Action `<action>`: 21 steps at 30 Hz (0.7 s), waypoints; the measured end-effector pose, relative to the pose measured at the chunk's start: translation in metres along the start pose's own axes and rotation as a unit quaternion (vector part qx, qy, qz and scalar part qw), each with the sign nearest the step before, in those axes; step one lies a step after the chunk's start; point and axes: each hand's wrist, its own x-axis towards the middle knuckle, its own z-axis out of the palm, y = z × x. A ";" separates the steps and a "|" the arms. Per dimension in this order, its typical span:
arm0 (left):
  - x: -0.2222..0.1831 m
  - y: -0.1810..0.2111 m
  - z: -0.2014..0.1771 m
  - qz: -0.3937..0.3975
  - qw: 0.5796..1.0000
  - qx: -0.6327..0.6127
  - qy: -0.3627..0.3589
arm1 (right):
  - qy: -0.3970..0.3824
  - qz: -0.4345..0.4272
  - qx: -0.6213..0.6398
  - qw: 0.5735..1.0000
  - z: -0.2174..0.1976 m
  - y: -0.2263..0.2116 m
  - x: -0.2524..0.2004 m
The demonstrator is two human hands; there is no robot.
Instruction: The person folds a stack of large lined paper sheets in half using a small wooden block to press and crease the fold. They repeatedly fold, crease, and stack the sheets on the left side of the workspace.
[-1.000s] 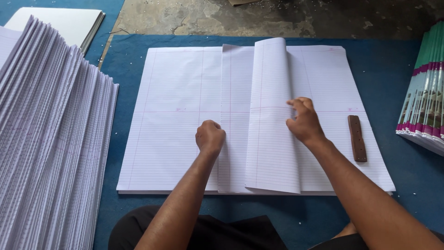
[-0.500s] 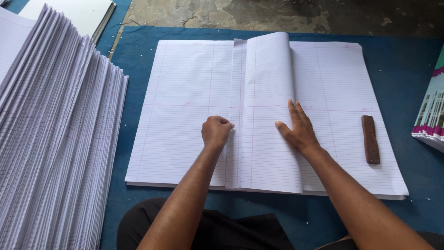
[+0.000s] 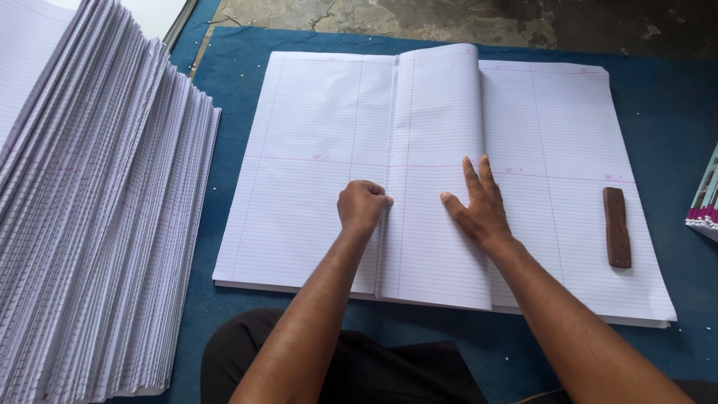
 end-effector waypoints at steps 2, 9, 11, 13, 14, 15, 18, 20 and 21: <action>0.002 -0.002 0.001 0.001 1.000 -0.003 -0.002 | 0.002 -0.005 -0.008 1.000 0.001 0.001 0.001; 0.009 -0.009 0.002 0.011 1.000 -0.001 -0.009 | 0.006 -0.016 -0.033 0.999 0.009 0.004 0.006; 0.011 -0.009 0.002 0.011 1.000 0.007 -0.009 | 0.008 -0.021 -0.042 0.999 0.011 0.004 0.007; 0.013 -0.008 0.002 0.008 1.000 0.010 -0.011 | 0.009 -0.022 -0.051 0.998 0.013 0.005 0.008; 0.013 -0.008 0.001 0.006 1.000 0.009 -0.014 | 0.009 -0.021 -0.055 0.998 0.014 0.005 0.008; 0.013 -0.008 0.001 0.004 1.000 0.008 -0.016 | 0.010 -0.019 -0.059 0.998 0.014 0.006 0.009; 0.012 -0.005 -0.001 -0.022 0.999 -0.014 -0.027 | 0.008 -0.016 -0.078 0.997 0.016 0.005 0.010; 0.010 -0.003 -0.001 -0.036 0.999 -0.015 -0.024 | 0.005 -0.008 -0.099 0.995 0.018 0.004 0.010; 0.010 -0.001 -0.001 -0.043 0.999 -0.016 -0.023 | 0.003 -0.004 -0.109 0.994 0.018 0.003 0.010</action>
